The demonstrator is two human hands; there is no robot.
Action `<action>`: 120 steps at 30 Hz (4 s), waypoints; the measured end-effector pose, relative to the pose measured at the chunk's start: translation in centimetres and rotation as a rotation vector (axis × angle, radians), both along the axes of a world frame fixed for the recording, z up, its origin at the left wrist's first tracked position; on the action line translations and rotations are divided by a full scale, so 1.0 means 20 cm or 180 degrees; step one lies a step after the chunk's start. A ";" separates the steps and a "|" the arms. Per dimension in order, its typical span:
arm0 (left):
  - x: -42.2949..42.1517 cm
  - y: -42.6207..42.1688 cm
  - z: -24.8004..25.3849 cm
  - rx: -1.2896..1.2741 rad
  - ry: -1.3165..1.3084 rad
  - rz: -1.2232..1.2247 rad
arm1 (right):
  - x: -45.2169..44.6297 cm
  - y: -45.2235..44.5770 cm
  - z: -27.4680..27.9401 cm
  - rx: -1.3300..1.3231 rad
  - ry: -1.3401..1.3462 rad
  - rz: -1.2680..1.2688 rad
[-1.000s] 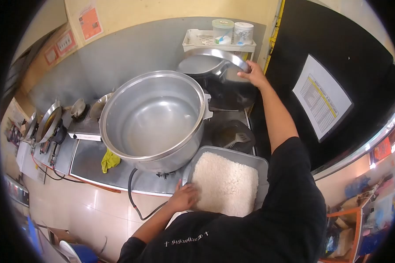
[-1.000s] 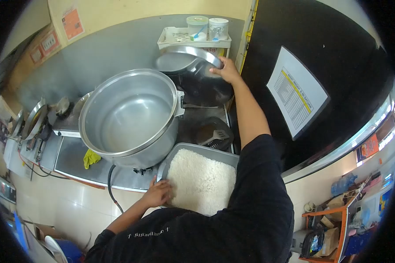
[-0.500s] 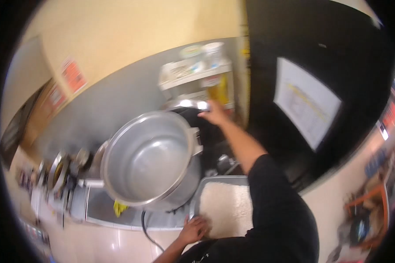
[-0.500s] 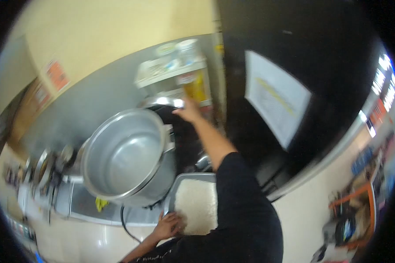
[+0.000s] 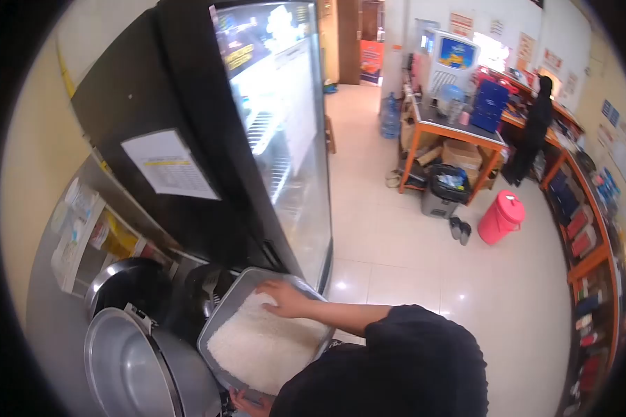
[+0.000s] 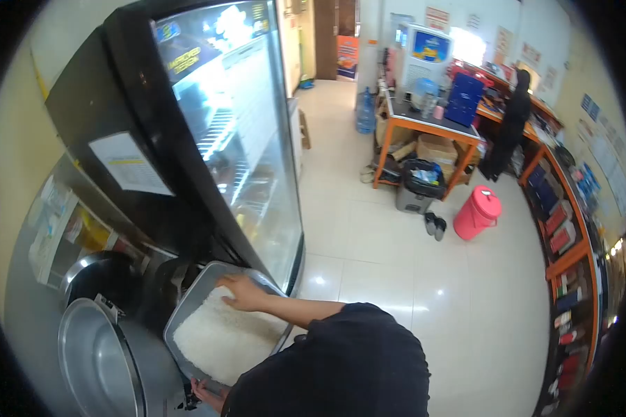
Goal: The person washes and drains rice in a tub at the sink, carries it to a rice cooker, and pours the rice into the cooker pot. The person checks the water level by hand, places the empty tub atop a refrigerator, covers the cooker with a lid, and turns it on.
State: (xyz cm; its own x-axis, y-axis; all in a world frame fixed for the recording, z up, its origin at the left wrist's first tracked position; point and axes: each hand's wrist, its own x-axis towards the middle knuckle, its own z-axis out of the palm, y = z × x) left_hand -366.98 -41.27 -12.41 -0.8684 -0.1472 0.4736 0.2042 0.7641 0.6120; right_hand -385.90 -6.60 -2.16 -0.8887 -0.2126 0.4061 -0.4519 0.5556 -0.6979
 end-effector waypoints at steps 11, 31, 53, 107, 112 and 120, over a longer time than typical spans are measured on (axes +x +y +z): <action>0.04 0.16 0.18 0.0944 -0.0067 0.0255 | 0.45 0.40 -0.27 -0.0544 -0.1446 -0.0953; 0.08 -0.01 -0.06 0.1919 -0.1643 0.0434 | -0.10 0.35 -0.18 -0.0693 -0.2359 -0.1045; 0.33 0.19 0.19 0.2346 -0.1431 0.0565 | 0.35 0.43 -0.16 -0.1774 -0.2759 -0.0683; 0.18 -1.03 1.82 0.6294 -0.2143 -0.3438 | -0.16 -2.53 3.19 0.4023 -0.0900 0.0039; 0.11 -1.03 1.71 0.6536 -0.2364 -0.3532 | -0.29 -2.86 3.10 0.4182 -0.1184 0.0099; 0.03 -1.13 1.66 0.7041 -0.2153 -0.3148 | -0.45 -3.09 2.98 0.4118 -0.1478 0.0094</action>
State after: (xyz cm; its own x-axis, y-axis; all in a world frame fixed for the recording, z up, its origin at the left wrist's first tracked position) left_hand -366.37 -63.82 20.81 -0.8537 0.5182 0.0514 -0.5099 -0.8519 0.1195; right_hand -394.82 -68.32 57.36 -0.8758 -0.2294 -0.4247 -0.3442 0.9136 0.2164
